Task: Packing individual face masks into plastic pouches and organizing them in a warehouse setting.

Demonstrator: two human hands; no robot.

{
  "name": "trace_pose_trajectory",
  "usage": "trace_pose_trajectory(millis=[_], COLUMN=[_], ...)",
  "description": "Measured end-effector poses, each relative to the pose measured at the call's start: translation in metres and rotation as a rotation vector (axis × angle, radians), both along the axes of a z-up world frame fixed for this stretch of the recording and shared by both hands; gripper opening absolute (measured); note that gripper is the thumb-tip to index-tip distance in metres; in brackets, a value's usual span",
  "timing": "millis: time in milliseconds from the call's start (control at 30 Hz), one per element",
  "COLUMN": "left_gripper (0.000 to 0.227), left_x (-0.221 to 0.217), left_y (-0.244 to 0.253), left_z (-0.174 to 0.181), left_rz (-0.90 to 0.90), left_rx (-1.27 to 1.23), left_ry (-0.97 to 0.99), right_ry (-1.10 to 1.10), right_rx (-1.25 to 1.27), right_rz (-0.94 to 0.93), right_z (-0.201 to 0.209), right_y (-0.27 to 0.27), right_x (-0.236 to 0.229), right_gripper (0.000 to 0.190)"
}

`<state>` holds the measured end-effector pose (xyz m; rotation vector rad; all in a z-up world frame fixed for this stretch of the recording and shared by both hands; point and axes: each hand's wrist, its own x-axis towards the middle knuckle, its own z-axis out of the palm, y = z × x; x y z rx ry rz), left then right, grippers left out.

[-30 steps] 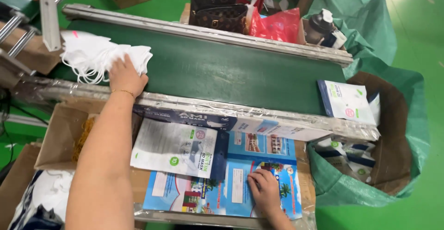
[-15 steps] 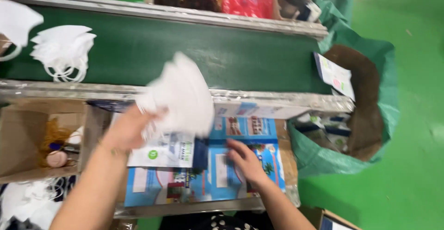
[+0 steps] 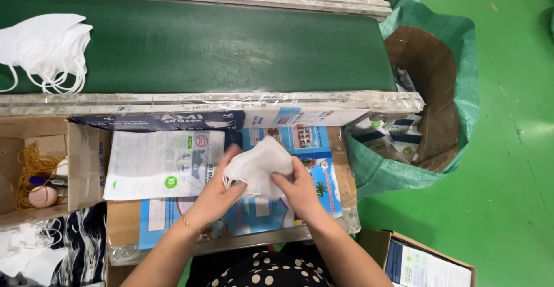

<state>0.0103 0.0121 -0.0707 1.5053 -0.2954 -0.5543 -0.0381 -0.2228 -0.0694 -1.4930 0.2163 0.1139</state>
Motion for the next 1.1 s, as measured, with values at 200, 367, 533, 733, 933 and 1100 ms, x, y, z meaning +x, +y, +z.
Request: trace_pose_trajectory(millis=[200,367,533,733,933,1100], left_gripper=[0.099,0.102,0.093,0.073,0.040,0.050], left_x=[-0.001,-0.001,-0.013,-0.017,0.005,0.020], left_y=[-0.007,-0.028,-0.045,-0.048,-0.020,-0.024], left_z=[0.024,0.001,0.002,0.003,-0.039,-0.028], left_rz=[-0.015,-0.281,-0.132,-0.039,0.237,0.275], left_rx=[0.510,0.729,0.722,0.583,0.541,0.847], left_ry=[-0.839,-0.808,-0.835,-0.895,-0.695,-0.571], right_ry=[-0.256,-0.202,-0.200,-0.212,-0.077,0.056], right_rx=[-0.395,-0.255,-0.360,-0.350,-0.528,0.253], right_rz=[0.051,0.113,0.169,0.229,0.235,-0.006], right_z=[-0.003,-0.054,-0.039,-0.067,0.012,-0.023], right_y=[0.001,-0.002,0.003,-0.018,-0.061,-0.105], right_x=[-0.008,-0.009,-0.015,-0.005,0.001,-0.006], right_gripper=[0.047,0.059,0.064,0.032,0.022,0.035])
